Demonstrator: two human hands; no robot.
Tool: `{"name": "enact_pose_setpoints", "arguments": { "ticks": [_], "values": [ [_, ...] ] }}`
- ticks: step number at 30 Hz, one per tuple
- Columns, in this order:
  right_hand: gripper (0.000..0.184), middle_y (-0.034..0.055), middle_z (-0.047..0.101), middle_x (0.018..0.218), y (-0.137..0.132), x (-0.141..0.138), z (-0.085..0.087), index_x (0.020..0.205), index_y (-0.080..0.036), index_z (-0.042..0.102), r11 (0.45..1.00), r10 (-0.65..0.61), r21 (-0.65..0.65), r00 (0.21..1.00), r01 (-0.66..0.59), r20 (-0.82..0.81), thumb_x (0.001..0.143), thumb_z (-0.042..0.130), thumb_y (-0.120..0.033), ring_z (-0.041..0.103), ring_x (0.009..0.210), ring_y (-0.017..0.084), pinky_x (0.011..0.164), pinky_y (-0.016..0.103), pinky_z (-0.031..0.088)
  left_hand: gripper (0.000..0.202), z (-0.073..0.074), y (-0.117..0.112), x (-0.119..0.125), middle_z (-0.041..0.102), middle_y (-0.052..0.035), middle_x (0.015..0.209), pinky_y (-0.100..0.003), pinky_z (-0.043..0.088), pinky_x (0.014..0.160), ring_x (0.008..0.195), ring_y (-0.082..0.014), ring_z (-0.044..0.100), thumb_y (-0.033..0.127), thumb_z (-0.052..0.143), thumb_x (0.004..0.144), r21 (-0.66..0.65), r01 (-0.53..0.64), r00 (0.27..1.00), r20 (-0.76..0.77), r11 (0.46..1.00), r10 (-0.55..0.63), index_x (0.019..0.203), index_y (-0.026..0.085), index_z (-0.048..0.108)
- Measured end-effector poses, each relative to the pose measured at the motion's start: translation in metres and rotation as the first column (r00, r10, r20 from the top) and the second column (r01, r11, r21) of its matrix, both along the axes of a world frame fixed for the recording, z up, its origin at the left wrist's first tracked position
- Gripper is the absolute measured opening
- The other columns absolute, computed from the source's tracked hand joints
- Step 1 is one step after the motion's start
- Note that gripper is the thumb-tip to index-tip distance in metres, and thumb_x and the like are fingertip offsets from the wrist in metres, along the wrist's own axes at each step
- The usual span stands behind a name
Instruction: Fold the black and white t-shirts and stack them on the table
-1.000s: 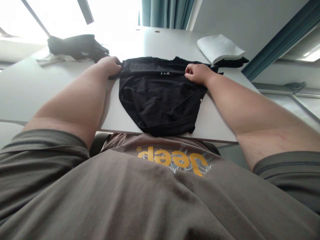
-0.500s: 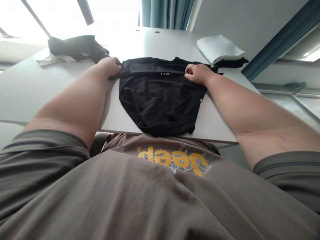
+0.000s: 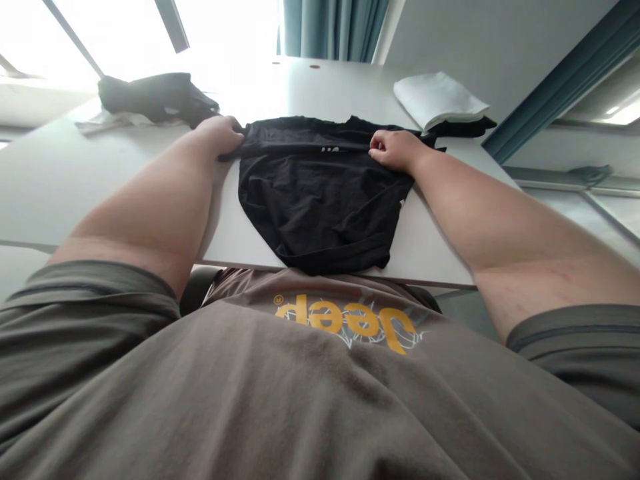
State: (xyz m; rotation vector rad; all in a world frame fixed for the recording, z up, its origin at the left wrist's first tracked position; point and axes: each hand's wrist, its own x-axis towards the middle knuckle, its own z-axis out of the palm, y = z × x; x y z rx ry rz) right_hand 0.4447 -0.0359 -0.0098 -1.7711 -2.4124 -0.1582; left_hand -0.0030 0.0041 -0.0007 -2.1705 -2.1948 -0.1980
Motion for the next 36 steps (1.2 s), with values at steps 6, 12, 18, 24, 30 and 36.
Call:
{"name": "enact_pose_setpoints", "arguments": {
  "ticks": [6,12,18,24,30,36],
  "values": [
    [0.035,0.0146,0.075,0.120,0.0000,0.0000,0.0000,0.125,-0.016,0.071,1.000,0.008,-0.002,1.000,-0.008,0.006,0.099,0.056,-0.033,0.067,0.104,0.030,0.092,0.039,0.047,0.061,-0.0007,0.0019,-0.0002,0.069,-0.0082,0.138,-0.045,0.051,0.102,0.117,-0.0326,0.062,0.050,0.067,0.093,-0.002,0.002,1.000,0.003,1.000,-0.002,0.146,0.020,0.068],
    [0.032,0.0145,0.075,0.117,0.0010,0.0002,0.0004,0.123,-0.015,0.072,1.000,0.009,0.000,1.000,-0.009,0.003,0.100,0.058,-0.032,0.066,0.100,0.028,0.089,0.037,0.047,0.060,0.0009,0.0011,0.0000,0.067,-0.0062,0.142,-0.045,0.050,0.106,0.120,-0.0312,0.060,0.052,0.071,0.093,-0.008,-0.010,0.999,0.047,1.000,0.011,0.145,0.022,0.069],
    [0.032,0.0140,0.075,0.117,0.0014,0.0008,-0.0001,0.124,-0.015,0.072,1.000,0.010,0.009,1.000,-0.010,0.000,0.100,0.058,-0.031,0.066,0.101,0.027,0.091,0.036,0.047,0.055,0.0018,0.0006,0.0008,0.067,-0.0117,0.142,-0.049,0.052,0.106,0.122,-0.0362,0.063,0.041,0.070,0.096,-0.013,0.018,1.000,0.023,1.000,-0.018,0.145,0.017,0.070],
    [0.032,0.0135,0.075,0.116,0.0046,0.0029,-0.0022,0.123,-0.014,0.072,1.000,0.014,0.012,1.000,-0.014,-0.007,0.101,0.059,-0.032,0.067,0.102,0.027,0.091,0.036,0.047,0.056,-0.0018,0.0061,-0.0018,0.068,-0.0120,0.141,-0.048,0.053,0.106,0.121,-0.0349,0.062,0.041,0.070,0.096,0.002,0.023,1.000,-0.001,1.000,-0.023,0.145,0.014,0.069],
    [0.032,0.0131,0.075,0.116,0.0065,0.0041,-0.0032,0.123,-0.014,0.072,1.000,0.018,0.017,1.000,-0.018,-0.002,0.100,0.059,-0.031,0.067,0.102,0.027,0.090,0.036,0.046,0.054,-0.0022,0.0070,-0.0024,0.070,-0.0078,0.137,-0.047,0.054,0.103,0.114,-0.0314,0.063,0.042,0.069,0.095,0.012,0.014,1.000,0.004,1.000,-0.014,0.144,0.020,0.070],
    [0.032,0.0133,0.075,0.116,0.0081,0.0054,-0.0035,0.123,-0.014,0.071,1.000,0.023,0.009,1.000,-0.023,-0.004,0.100,0.058,-0.033,0.067,0.103,0.028,0.090,0.037,0.047,0.052,-0.0014,0.0064,-0.0016,0.069,-0.0093,0.138,-0.046,0.053,0.103,0.112,-0.0312,0.063,0.040,0.067,0.097,0.001,0.029,1.000,-0.007,1.000,-0.029,0.145,0.019,0.070]
  ]
}}
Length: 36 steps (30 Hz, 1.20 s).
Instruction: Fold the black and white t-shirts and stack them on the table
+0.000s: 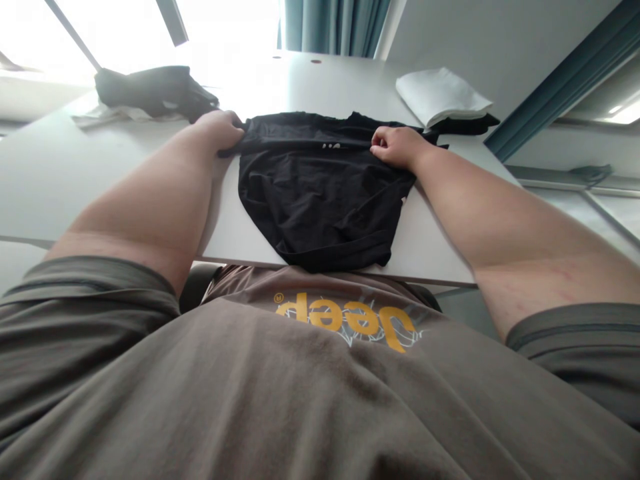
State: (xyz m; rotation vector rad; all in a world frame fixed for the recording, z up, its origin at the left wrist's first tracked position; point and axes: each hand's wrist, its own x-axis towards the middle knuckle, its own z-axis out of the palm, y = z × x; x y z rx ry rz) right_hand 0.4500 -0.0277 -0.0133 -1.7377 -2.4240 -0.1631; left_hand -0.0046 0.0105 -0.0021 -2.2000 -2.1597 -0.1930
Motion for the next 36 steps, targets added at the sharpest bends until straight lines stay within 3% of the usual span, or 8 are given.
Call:
{"name": "enact_pose_setpoints", "arguments": {
  "ticks": [9,15,23,36],
  "values": [
    [0.031,0.0131,0.075,0.116,-0.0020,-0.0017,0.0008,0.122,-0.015,0.072,1.000,-0.004,0.000,1.000,0.004,-0.002,0.100,0.058,-0.032,0.067,0.104,0.028,0.090,0.037,0.047,0.054,-0.0002,-0.0011,0.0001,0.067,-0.0105,0.141,-0.047,0.052,0.103,0.120,-0.0348,0.062,0.040,0.069,0.096,0.001,-0.019,1.000,0.012,1.000,0.019,0.146,0.019,0.069],
    [0.032,0.0143,0.074,0.119,-0.0041,-0.0035,0.0018,0.124,-0.015,0.071,1.000,-0.022,-0.012,1.000,0.022,0.001,0.101,0.058,-0.032,0.067,0.106,0.029,0.093,0.038,0.046,0.056,-0.0030,0.0036,-0.0024,0.068,-0.0094,0.138,-0.045,0.050,0.106,0.120,-0.0323,0.060,0.045,0.069,0.097,0.003,-0.015,1.000,-0.009,1.000,0.015,0.147,0.018,0.069],
    [0.033,0.0137,0.074,0.120,-0.0032,-0.0024,0.0012,0.125,-0.015,0.071,1.000,-0.018,-0.013,1.000,0.018,0.000,0.101,0.057,-0.033,0.066,0.105,0.028,0.093,0.037,0.047,0.055,-0.0002,-0.0005,0.0001,0.067,-0.0115,0.141,-0.050,0.051,0.107,0.122,-0.0354,0.062,0.043,0.071,0.097,0.006,-0.015,1.000,0.027,1.000,0.015,0.146,0.017,0.069],
    [0.033,0.0134,0.075,0.118,-0.0024,-0.0018,0.0006,0.124,-0.016,0.071,1.000,-0.007,0.002,1.000,0.007,0.008,0.100,0.057,-0.034,0.066,0.101,0.027,0.090,0.037,0.047,0.058,0.0021,-0.0056,0.0021,0.067,-0.0101,0.141,-0.045,0.051,0.103,0.122,-0.0349,0.061,0.046,0.067,0.095,-0.001,-0.023,1.000,0.011,1.000,0.023,0.147,0.020,0.069]
  ]
}}
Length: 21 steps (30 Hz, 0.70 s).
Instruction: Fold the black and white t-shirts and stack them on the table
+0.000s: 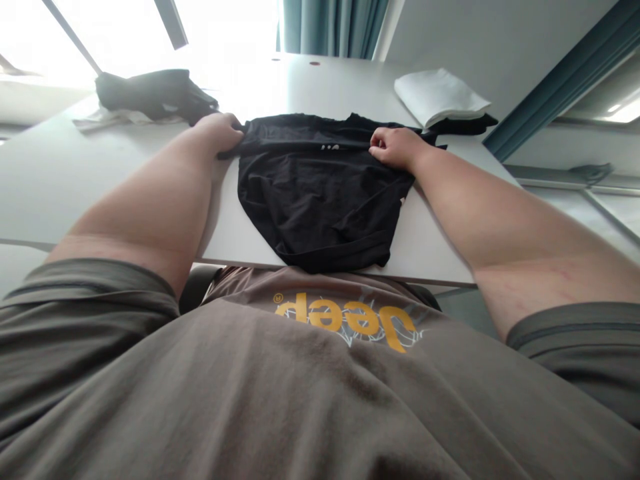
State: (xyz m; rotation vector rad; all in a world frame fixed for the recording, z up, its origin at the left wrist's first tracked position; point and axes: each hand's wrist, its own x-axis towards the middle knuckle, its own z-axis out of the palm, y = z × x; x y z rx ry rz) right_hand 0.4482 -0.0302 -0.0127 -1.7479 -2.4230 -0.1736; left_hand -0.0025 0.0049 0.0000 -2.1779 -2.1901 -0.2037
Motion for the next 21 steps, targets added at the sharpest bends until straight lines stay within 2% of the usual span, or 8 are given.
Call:
{"name": "enact_pose_setpoints", "arguments": {
  "ticks": [11,15,21],
  "values": [
    [0.034,0.0155,0.075,0.120,-0.0054,-0.0029,0.0029,0.124,-0.014,0.070,1.000,0.003,-0.010,1.000,-0.003,0.009,0.100,0.055,-0.032,0.067,0.104,0.029,0.092,0.038,0.047,0.058,-0.0012,0.0035,-0.0016,0.066,-0.0127,0.143,-0.048,0.052,0.106,0.124,-0.0352,0.062,0.042,0.070,0.095,-0.009,0.011,1.000,0.004,1.000,-0.011,0.146,0.014,0.068],
    [0.033,0.0142,0.075,0.118,-0.0047,-0.0028,0.0024,0.122,-0.015,0.071,1.000,0.003,-0.003,1.000,-0.003,0.005,0.099,0.057,-0.032,0.067,0.102,0.028,0.091,0.037,0.048,0.057,-0.0033,0.0050,-0.0040,0.067,-0.0084,0.142,-0.048,0.052,0.104,0.121,-0.0328,0.062,0.045,0.067,0.095,0.005,0.011,1.000,0.004,1.000,-0.011,0.146,0.020,0.068],
    [0.032,0.0144,0.075,0.119,-0.0035,-0.0025,0.0024,0.123,-0.016,0.071,1.000,-0.004,-0.007,1.000,0.004,0.004,0.100,0.057,-0.033,0.067,0.102,0.028,0.092,0.038,0.047,0.062,-0.0030,0.0043,-0.0037,0.068,-0.0074,0.141,-0.047,0.052,0.102,0.119,-0.0335,0.062,0.046,0.068,0.091,0.003,0.009,1.000,-0.002,1.000,-0.009,0.147,0.020,0.068]
  ]
}}
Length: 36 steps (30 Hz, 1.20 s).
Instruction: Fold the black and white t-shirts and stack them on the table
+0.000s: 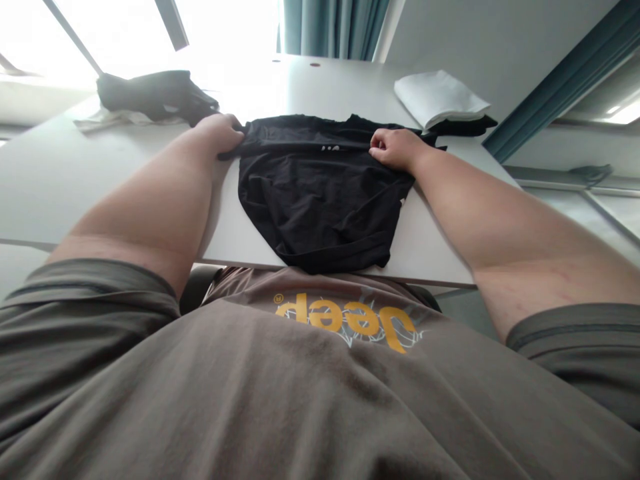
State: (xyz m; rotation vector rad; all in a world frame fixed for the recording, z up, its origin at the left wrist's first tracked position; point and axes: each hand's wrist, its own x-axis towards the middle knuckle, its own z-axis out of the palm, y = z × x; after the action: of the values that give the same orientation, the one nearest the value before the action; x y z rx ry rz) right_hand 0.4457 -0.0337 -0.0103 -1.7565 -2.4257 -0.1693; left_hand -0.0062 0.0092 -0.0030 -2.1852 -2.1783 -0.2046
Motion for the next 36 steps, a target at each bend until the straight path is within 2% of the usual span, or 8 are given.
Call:
{"name": "enact_pose_setpoints", "arguments": {
  "ticks": [8,18,23,31,36],
  "values": [
    [0.034,0.0143,0.075,0.118,-0.001,0.000,0.001,0.124,-0.016,0.072,1.000,0.002,0.002,1.000,-0.002,0.000,0.099,0.056,-0.033,0.067,0.101,0.029,0.091,0.037,0.047,0.059,-0.001,0.002,0.000,0.069,-0.0072,0.138,-0.043,0.052,0.098,0.115,-0.0322,0.061,0.049,0.067,0.093,0.002,-0.008,1.000,-0.022,1.000,0.009,0.145,0.022,0.069],
    [0.035,0.0149,0.075,0.120,-0.001,0.000,0.001,0.125,-0.015,0.072,1.000,-0.009,-0.003,1.000,0.009,0.004,0.100,0.056,-0.032,0.066,0.103,0.028,0.092,0.037,0.046,0.054,0.003,-0.002,0.004,0.068,-0.0101,0.140,-0.046,0.052,0.104,0.120,-0.0341,0.063,0.041,0.069,0.096,-0.007,0.005,1.000,-0.002,1.000,-0.005,0.145,0.018,0.070],
    [0.034,0.0137,0.075,0.118,0.002,0.001,-0.001,0.125,-0.016,0.072,1.000,-0.002,0.002,1.000,0.002,-0.004,0.100,0.057,-0.033,0.065,0.101,0.028,0.091,0.037,0.046,0.056,0.006,-0.008,0.007,0.068,-0.0117,0.141,-0.048,0.052,0.105,0.124,-0.0382,0.062,0.041,0.070,0.096,-0.014,-0.001,1.000,0.017,1.000,0.001,0.146,0.017,0.070],
    [0.035,0.0148,0.075,0.121,0.000,0.000,0.000,0.125,-0.015,0.071,1.000,-0.014,-0.013,1.000,0.014,-0.012,0.099,0.056,-0.033,0.066,0.106,0.030,0.094,0.039,0.046,0.054,0.003,-0.004,0.004,0.069,-0.0088,0.138,-0.046,0.053,0.102,0.117,-0.0334,0.062,0.041,0.066,0.096,-0.009,-0.004,1.000,-0.007,1.000,0.004,0.146,0.020,0.069],
    [0.034,0.0146,0.075,0.121,-0.001,-0.001,0.001,0.125,-0.016,0.072,1.000,-0.010,-0.011,1.000,0.010,-0.006,0.100,0.056,-0.033,0.067,0.105,0.030,0.092,0.038,0.046,0.057,0.002,0.000,0.001,0.067,-0.0079,0.140,-0.047,0.051,0.106,0.119,-0.0328,0.061,0.041,0.069,0.094,-0.011,-0.001,1.000,0.022,1.000,0.002,0.147,0.020,0.068]
  ]
}}
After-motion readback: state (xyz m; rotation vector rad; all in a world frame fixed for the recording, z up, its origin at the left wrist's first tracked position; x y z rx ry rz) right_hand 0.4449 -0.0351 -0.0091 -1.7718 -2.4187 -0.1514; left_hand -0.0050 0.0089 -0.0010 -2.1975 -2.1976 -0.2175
